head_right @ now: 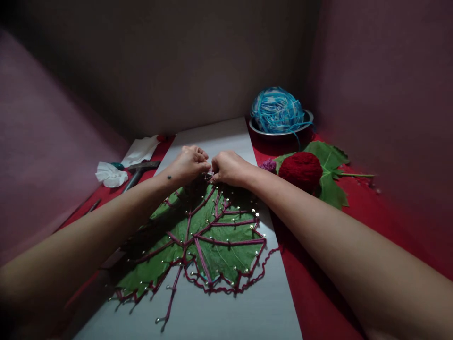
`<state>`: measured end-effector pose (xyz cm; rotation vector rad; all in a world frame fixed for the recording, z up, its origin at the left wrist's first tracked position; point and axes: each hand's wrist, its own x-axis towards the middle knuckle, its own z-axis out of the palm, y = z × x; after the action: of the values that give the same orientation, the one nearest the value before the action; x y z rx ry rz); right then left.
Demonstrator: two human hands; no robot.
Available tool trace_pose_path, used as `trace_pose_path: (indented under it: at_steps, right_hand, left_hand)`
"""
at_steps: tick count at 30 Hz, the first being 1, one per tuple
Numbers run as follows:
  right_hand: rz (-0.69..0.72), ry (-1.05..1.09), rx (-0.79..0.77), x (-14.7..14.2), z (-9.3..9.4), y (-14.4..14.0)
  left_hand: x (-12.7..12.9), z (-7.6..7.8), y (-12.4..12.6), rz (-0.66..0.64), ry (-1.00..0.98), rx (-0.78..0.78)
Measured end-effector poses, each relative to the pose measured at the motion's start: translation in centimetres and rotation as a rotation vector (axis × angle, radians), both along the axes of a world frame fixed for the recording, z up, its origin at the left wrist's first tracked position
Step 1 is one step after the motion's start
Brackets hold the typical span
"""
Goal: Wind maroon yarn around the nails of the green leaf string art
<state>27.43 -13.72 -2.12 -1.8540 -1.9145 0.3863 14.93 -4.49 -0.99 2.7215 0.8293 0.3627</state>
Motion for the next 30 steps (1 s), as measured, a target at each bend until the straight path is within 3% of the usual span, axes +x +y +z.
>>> trace_pose_path:
  at_steps: [11, 20, 30]
  right_hand:
    - [0.044, 0.083, -0.011, 0.2, 0.2, -0.1]
    - [0.174, 0.37, -0.068, 0.8, 0.8, -1.0]
    - [0.178, -0.01, 0.089, -0.2, 0.1, -0.5]
  left_hand:
    - [-3.3, -0.4, -0.1, 0.09, 0.035, 0.176]
    - [-4.2, -0.8, -0.7, 0.029, -0.03, 0.321]
    - [-3.2, -1.3, -0.8, -0.041, -0.063, 0.544]
